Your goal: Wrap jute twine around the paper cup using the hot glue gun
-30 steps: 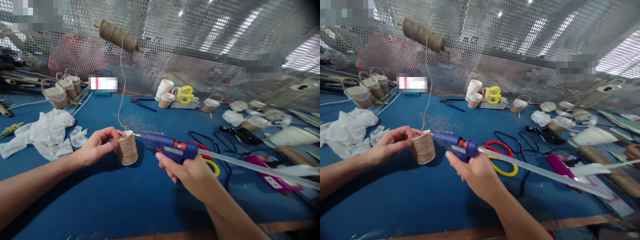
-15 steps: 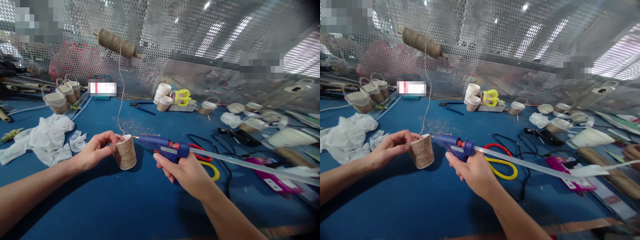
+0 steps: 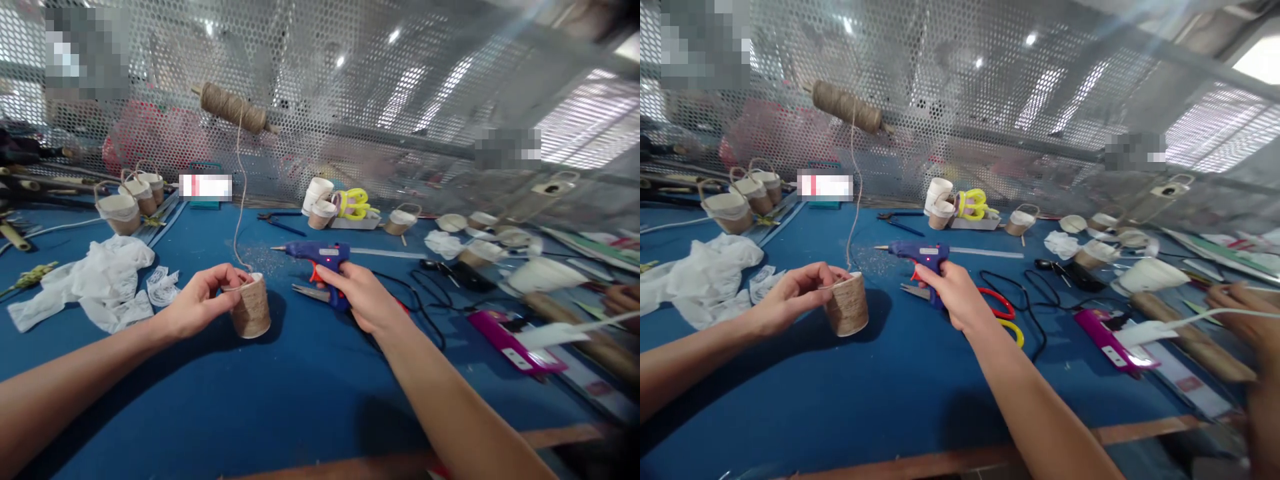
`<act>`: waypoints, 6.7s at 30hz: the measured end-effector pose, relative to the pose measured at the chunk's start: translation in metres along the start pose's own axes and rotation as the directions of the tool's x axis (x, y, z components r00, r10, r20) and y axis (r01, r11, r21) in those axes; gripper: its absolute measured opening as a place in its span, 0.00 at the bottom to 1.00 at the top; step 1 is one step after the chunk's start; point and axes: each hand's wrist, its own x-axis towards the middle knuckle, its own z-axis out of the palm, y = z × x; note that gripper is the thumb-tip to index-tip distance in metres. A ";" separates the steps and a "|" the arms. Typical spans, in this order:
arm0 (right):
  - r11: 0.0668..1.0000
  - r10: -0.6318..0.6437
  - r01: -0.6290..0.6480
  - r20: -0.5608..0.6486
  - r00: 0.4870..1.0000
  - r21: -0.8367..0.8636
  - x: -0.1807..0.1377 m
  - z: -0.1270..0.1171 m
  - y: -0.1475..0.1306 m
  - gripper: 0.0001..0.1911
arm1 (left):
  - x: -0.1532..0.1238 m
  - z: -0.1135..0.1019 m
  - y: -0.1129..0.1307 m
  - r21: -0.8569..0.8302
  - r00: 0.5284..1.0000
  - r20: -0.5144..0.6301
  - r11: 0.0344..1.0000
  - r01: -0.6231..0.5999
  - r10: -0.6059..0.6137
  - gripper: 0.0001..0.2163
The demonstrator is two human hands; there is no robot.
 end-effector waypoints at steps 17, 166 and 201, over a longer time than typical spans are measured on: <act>0.844 -0.098 0.108 0.046 0.994 -0.525 0.051 0.022 -0.023 0.12 | -0.002 0.000 0.006 0.213 0.984 0.132 0.966 -0.144 0.118 0.05; 0.877 -0.439 0.468 0.219 0.871 -0.104 -0.030 0.031 -0.012 0.08 | -0.008 0.015 0.013 0.102 0.987 0.158 0.994 -0.050 0.033 0.04; 0.833 -0.310 0.284 0.025 0.950 -0.474 -0.001 0.022 -0.015 0.13 | -0.009 0.015 0.016 0.267 0.986 0.161 0.960 -0.083 0.040 0.06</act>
